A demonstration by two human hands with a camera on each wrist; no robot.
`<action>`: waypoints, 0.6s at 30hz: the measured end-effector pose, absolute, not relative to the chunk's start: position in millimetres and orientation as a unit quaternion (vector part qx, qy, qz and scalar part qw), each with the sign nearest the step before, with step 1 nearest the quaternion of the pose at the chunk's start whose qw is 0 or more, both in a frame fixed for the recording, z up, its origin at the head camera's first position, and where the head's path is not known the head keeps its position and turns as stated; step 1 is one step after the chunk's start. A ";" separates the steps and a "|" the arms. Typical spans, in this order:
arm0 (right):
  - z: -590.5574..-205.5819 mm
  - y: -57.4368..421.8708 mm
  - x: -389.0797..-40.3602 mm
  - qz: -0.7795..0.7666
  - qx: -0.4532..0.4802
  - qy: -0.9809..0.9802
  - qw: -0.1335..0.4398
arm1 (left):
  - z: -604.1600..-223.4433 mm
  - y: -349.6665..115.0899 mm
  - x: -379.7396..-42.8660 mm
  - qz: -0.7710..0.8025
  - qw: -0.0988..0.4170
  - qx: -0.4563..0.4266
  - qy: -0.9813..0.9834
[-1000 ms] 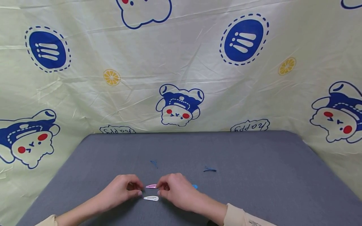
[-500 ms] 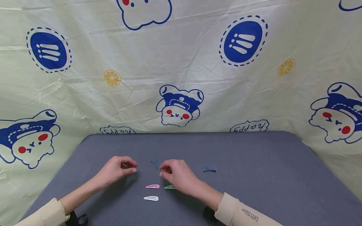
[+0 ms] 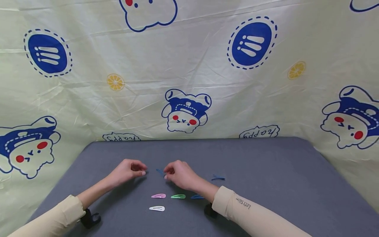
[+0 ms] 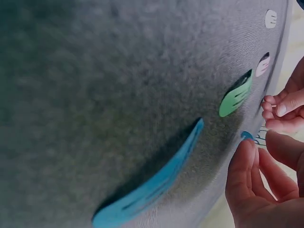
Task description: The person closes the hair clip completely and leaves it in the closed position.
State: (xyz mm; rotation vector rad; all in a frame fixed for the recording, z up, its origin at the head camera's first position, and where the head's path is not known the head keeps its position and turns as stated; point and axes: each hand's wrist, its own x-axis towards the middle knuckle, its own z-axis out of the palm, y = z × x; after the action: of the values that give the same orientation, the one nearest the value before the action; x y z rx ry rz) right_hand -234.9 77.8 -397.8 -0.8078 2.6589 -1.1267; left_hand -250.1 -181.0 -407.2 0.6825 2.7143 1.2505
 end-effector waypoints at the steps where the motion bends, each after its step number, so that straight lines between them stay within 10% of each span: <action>1: -398.6 76.1 -236.7 -0.376 -0.267 0.884 0.078 | -408.6 -181.1 -251.6 0.406 0.041 0.221 0.886; 18: -414.1 60.7 -253.6 -0.396 -0.241 0.883 0.078 | -409.4 -182.4 -269.3 0.436 0.125 0.209 0.866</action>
State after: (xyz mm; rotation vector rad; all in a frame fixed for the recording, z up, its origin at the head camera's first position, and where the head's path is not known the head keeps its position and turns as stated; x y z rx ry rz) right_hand -253.6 60.7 -414.1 -0.7229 2.6438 -1.1859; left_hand -269.3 -182.4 -409.4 0.6103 2.5247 1.2694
